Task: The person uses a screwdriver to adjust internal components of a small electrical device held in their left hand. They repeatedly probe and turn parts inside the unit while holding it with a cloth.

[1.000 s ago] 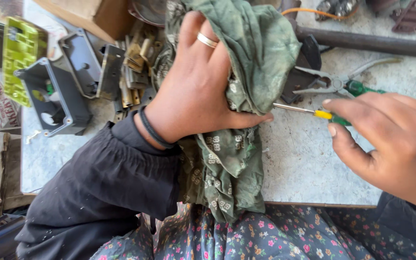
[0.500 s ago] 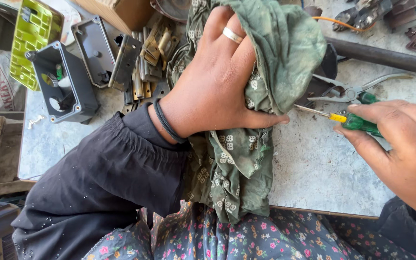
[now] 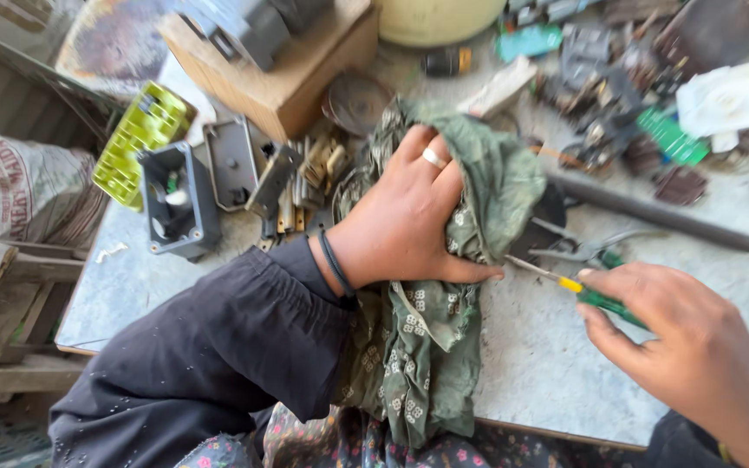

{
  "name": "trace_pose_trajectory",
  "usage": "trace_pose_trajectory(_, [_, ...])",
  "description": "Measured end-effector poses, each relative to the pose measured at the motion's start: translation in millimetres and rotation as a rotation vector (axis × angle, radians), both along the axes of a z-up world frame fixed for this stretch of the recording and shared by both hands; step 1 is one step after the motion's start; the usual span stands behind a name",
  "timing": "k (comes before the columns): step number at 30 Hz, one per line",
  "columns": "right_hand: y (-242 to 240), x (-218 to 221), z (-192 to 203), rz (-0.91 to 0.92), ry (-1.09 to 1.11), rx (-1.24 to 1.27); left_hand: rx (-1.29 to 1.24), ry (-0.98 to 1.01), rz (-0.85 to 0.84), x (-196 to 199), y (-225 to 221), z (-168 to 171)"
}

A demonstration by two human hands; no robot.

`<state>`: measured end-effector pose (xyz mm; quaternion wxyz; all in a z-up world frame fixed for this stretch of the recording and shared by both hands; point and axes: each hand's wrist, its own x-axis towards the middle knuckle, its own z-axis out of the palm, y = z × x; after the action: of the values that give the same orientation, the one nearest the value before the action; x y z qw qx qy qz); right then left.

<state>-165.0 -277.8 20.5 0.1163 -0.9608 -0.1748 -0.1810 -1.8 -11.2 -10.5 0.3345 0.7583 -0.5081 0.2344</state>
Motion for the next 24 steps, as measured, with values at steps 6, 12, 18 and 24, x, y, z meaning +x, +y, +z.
trace_pose_trajectory(6, [5.4,-0.4,5.3,-0.011,-0.053,-0.008,-0.006,0.013,0.006,-0.2,0.1,3.4])
trace_pose_trajectory(12, [5.2,4.9,8.8,-0.038,0.088,0.102,0.054,0.017,0.000,-0.5,-1.5,7.0])
trace_pose_trajectory(18, [2.4,5.2,11.2,0.066,-0.037,0.034,0.034,0.059,0.026,-3.0,0.0,8.9])
trace_pose_trajectory(24, [1.0,7.0,9.5,0.001,0.029,0.074,-0.006,0.091,0.015,-3.5,0.7,11.0])
